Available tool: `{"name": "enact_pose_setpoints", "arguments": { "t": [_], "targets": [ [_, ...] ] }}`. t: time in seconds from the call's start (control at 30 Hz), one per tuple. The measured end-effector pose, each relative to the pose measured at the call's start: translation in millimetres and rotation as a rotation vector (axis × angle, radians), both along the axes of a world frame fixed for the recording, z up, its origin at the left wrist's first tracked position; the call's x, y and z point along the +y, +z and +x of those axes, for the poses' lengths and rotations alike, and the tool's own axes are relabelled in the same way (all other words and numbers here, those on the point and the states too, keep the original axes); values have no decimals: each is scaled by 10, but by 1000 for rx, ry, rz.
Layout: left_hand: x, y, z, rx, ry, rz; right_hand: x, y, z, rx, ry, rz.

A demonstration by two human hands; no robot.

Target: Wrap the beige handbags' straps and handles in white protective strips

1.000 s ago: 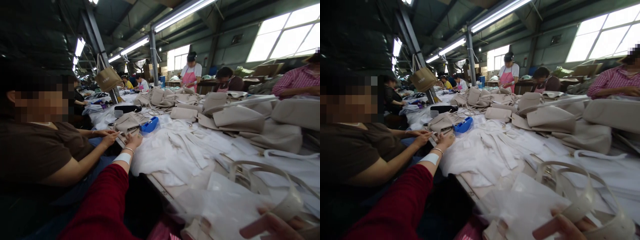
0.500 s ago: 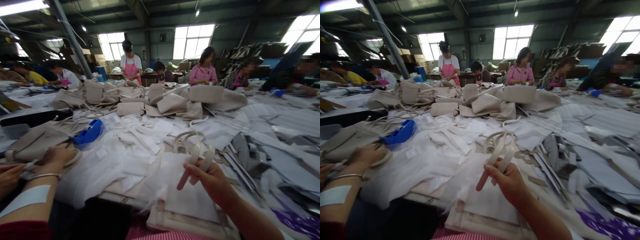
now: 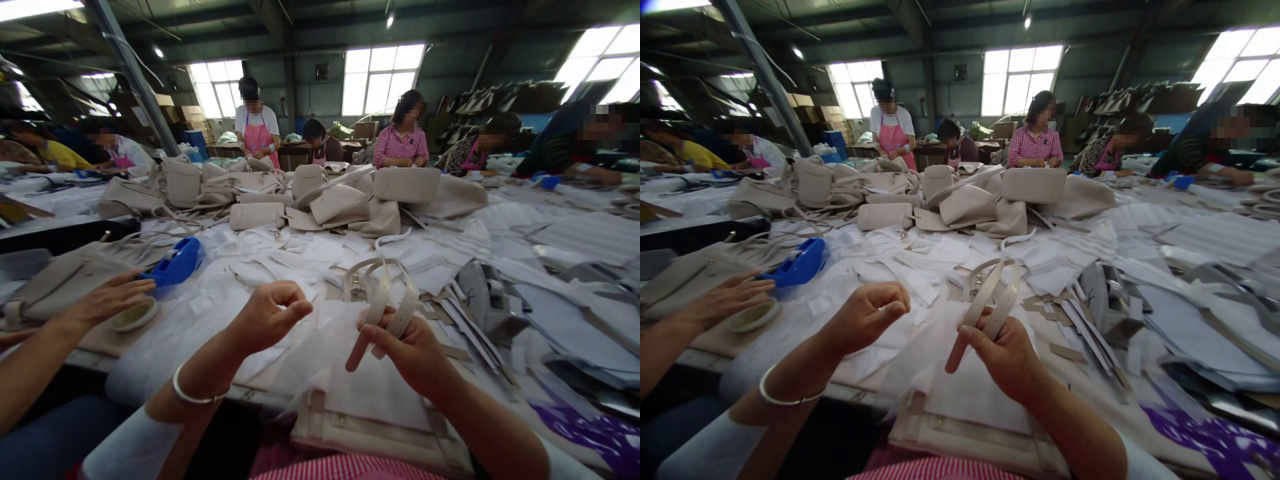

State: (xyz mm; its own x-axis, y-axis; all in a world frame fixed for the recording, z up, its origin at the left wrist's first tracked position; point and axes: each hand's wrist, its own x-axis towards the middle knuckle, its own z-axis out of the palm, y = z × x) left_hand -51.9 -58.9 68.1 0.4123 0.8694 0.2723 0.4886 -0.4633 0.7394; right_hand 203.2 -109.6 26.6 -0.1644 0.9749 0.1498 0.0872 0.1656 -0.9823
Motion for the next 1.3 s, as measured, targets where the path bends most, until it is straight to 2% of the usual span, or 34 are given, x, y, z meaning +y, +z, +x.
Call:
{"name": "enact_pose_setpoints", "arguments": {
  "t": [0.1,0.27,0.33,0.5,0.6,0.67,0.73,0.83,0.97,1.07,1.2,1.3],
  "targets": [
    [14,35,257,30,-132,-109,-11,21,15,8,37,-6],
    [46,-62,492,-33,53,8,-14,27,54,41,8,4],
    [33,-71,553,-85,-22,-113,-13,35,74,41,15,-1],
    [-33,-26,688,-151,-366,-587,-9,74,111,9,86,20],
    [-65,-79,743,-202,-509,-790,-6,35,125,77,60,-62],
    [-84,-164,759,-292,-468,-864,3,-23,134,172,13,-153],
    [-106,-264,763,-413,-359,-881,23,-75,151,270,-34,-202],
    [-132,-385,757,-536,-177,-833,66,-92,200,374,-138,-189],
    [-143,-446,732,-532,31,-720,107,2,295,414,-208,-167],
    [-160,-440,707,-524,58,-633,122,101,355,399,-227,-148],
    [-224,-407,700,-436,8,-545,138,188,396,391,-263,-107],
    [-261,-395,711,-444,10,-544,110,178,365,331,-160,-165]
  ]
}}
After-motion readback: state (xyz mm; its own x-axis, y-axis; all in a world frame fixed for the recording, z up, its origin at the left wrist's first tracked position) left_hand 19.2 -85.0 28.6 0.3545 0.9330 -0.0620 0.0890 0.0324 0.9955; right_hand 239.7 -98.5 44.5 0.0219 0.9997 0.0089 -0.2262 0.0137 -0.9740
